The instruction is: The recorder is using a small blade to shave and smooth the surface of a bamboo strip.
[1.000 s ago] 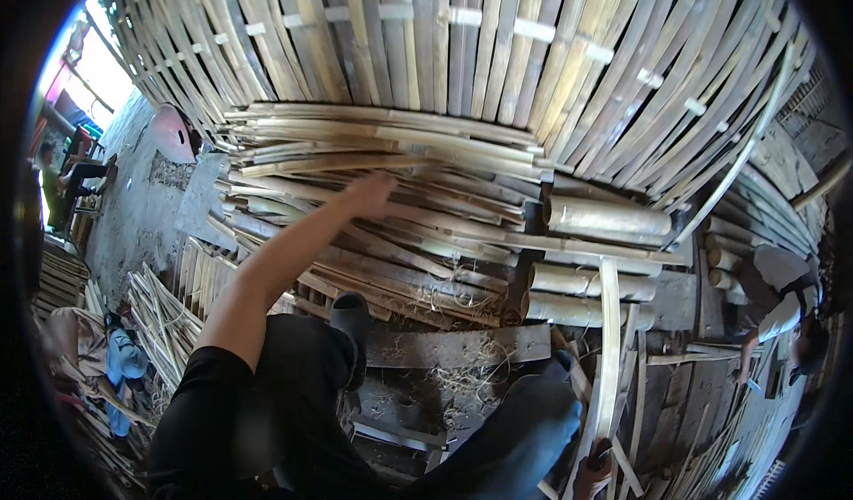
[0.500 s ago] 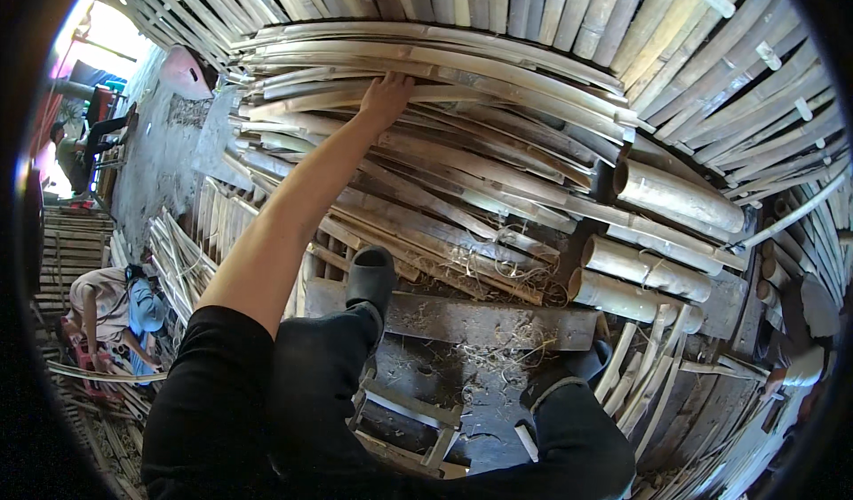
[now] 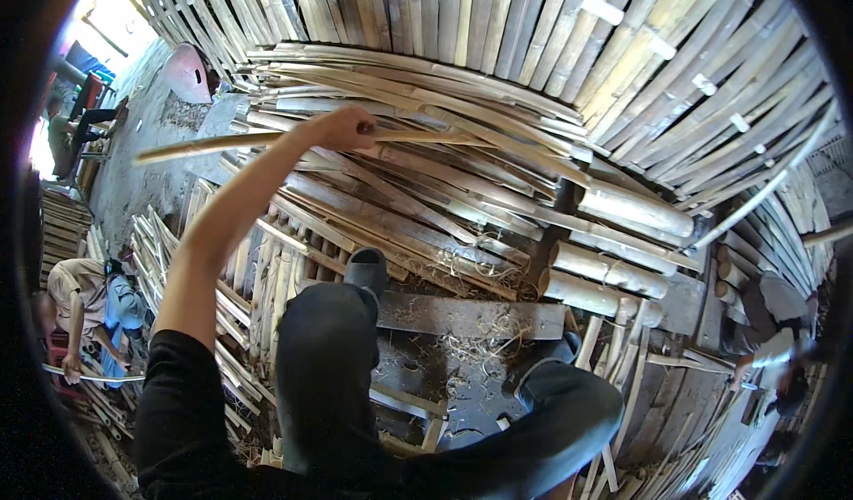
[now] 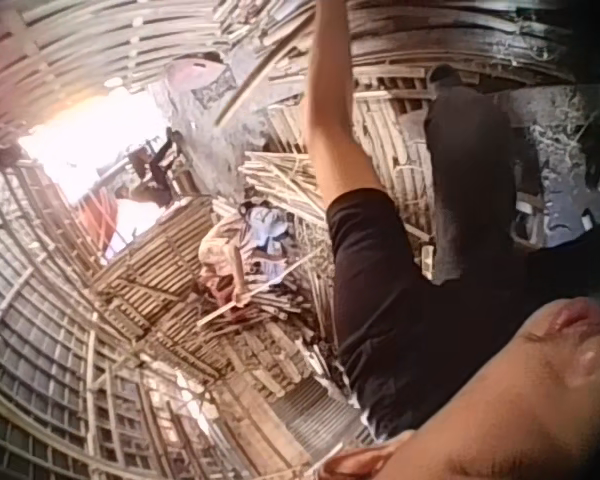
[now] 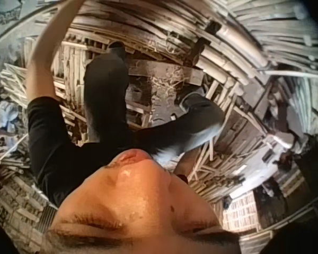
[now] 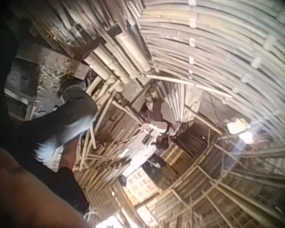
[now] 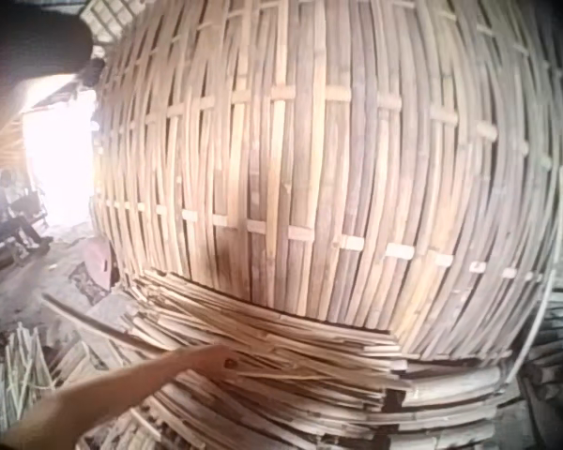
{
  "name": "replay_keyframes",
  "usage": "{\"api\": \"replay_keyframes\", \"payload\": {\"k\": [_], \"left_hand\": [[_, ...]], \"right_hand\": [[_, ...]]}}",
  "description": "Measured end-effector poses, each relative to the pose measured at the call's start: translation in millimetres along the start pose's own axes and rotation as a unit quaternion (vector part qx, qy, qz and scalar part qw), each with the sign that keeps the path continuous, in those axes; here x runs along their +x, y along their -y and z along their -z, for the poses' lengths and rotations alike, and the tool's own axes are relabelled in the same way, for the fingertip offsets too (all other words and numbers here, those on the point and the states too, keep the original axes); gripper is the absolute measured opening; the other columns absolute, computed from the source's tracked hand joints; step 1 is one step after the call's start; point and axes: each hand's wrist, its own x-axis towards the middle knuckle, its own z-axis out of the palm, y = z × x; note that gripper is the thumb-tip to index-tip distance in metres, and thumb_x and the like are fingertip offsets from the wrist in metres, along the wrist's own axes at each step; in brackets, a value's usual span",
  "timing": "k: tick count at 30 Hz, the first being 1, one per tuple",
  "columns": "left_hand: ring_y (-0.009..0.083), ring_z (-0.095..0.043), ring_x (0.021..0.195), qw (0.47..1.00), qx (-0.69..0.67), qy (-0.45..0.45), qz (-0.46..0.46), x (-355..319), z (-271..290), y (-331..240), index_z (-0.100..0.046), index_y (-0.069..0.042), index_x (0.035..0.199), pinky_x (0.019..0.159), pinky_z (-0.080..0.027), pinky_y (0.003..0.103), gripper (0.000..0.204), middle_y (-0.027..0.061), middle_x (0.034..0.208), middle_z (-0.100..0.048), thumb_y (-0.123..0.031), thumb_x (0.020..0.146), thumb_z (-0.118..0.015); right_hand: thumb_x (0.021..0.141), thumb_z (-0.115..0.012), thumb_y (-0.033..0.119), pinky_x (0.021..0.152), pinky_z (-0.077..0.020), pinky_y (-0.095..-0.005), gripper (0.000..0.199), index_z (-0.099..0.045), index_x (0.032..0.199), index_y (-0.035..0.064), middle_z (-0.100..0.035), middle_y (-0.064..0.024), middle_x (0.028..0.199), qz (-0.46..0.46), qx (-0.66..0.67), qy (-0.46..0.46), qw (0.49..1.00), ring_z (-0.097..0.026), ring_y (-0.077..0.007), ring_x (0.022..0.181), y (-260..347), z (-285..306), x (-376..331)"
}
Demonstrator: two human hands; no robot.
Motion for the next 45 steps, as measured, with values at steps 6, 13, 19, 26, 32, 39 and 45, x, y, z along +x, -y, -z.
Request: {"api": "replay_keyframes", "payload": {"k": [6, 13, 19, 26, 32, 39, 45], "left_hand": [[0.0152, -0.053, 0.062, 0.996, -0.059, 0.063, 0.019, -93.7, 117.8, -44.4, -0.068, 0.0, 0.084, 0.058, -0.044, 0.033, 0.023, 0.005, 0.066, -0.06, -0.022, 0.077, -0.071], [0.0121, -0.053, 0.057, 0.913, -0.045, -0.398, -0.076, -168.2, 209.7, -144.4, -0.06, -0.003, 0.105, 0.054, -0.043, 0.03, 0.024, 0.0013, 0.066, -0.059, -0.014, 0.086, -0.068], [0.013, -0.059, 0.064, 0.797, -0.287, -0.515, -0.131, -204.2, 246.9, -287.0, -0.047, -0.005, 0.112, 0.053, -0.05, 0.029, 0.027, 0.0057, 0.082, -0.056, -0.011, 0.092, -0.064], [0.0132, -0.065, 0.078, 0.629, -0.18, -0.744, -0.136, -185.8, 166.6, -317.4, -0.055, 0.001, 0.108, 0.079, -0.048, 0.028, 0.03, 0.0067, 0.077, -0.071, -0.021, 0.093, -0.068], [0.0314, -0.07, 0.1, 0.65, -0.413, -0.606, -0.198, -192.6, 104.7, -312.8, -0.055, 0.001, 0.116, 0.09, -0.051, 0.042, 0.043, 0.0187, 0.107, -0.07, -0.036, 0.104, -0.038], [0.011, -0.029, 0.047, 0.5, -0.763, -0.33, -0.242, -217.8, 87.9, -295.4, -0.042, -0.013, 0.076, 0.045, -0.027, 0.027, 0.039, -0.0013, 0.056, -0.03, -0.037, 0.105, -0.039], [0.0092, -0.022, 0.041, 0.533, -0.738, -0.368, -0.188, -230.4, 120.8, -321.3, -0.034, -0.015, 0.068, 0.042, -0.02, 0.026, 0.044, -0.0033, 0.051, -0.026, -0.039, 0.104, -0.041]], "right_hand": [[0.072, -0.078, 0.019, 0.057, -0.0499, -0.0388, 0.043, -0.067, 0.107, -0.0041, -0.064, -0.015, 0.066, 0.106, 0.077, -0.071, 0.989, -0.063, -0.029, 0.056, 38.6, 38.3, 41.7], [0.086, -0.077, 0.02, 0.077, -0.0532, -0.0337, 0.035, -0.068, 0.108, -0.0068, -0.072, -0.0152, 0.094, 0.164, 0.178, -0.127, 0.962, -0.069, -0.0208, 0.086, 159.0, 151.8, 28.5], [0.089, -0.073, 0.011, 0.06, -0.0518, -0.0233, 0.017, -0.066, 0.098, -0.0024, -0.072, -0.0107, 0.094, 0.255, 0.466, -0.099, 0.841, -0.066, -0.0115, 0.068, 282.9, 191.8, -15.7], [0.085, -0.074, 0.008, 0.057, -0.0509, -0.0251, 0.013, -0.066, 0.094, 0.0019, -0.071, -0.0073, 0.084, 0.222, 0.515, 0.138, 0.816, -0.064, -0.0107, 0.063, 323.7, 153.6, -80.3], [0.086, -0.074, 0.009, 0.057, -0.0499, -0.0265, 0.014, -0.063, 0.088, 0.0011, -0.067, -0.0046, 0.072, 0.17, 0.515, 0.185, 0.82, -0.062, -0.01, 0.061, 312.3, 87.3, -103.9], [0.085, -0.075, 0.024, 0.056, -0.0512, -0.0322, 0.03, -0.06, 0.094, -0.0013, -0.063, -0.0073, 0.063, 0.098, 0.42, 0.217, 0.876, -0.066, -0.0168, 0.057, 288.0, 43.4, -125.1], [0.083, -0.071, 0.025, 0.069, -0.0525, -0.0427, 0.042, -0.059, 0.114, -0.0002, -0.061, -0.0172, 0.074, 0.162, 0.285, 0.166, 0.93, -0.064, -0.0387, 0.072, 273.5, 6.7, -131.2]]}}
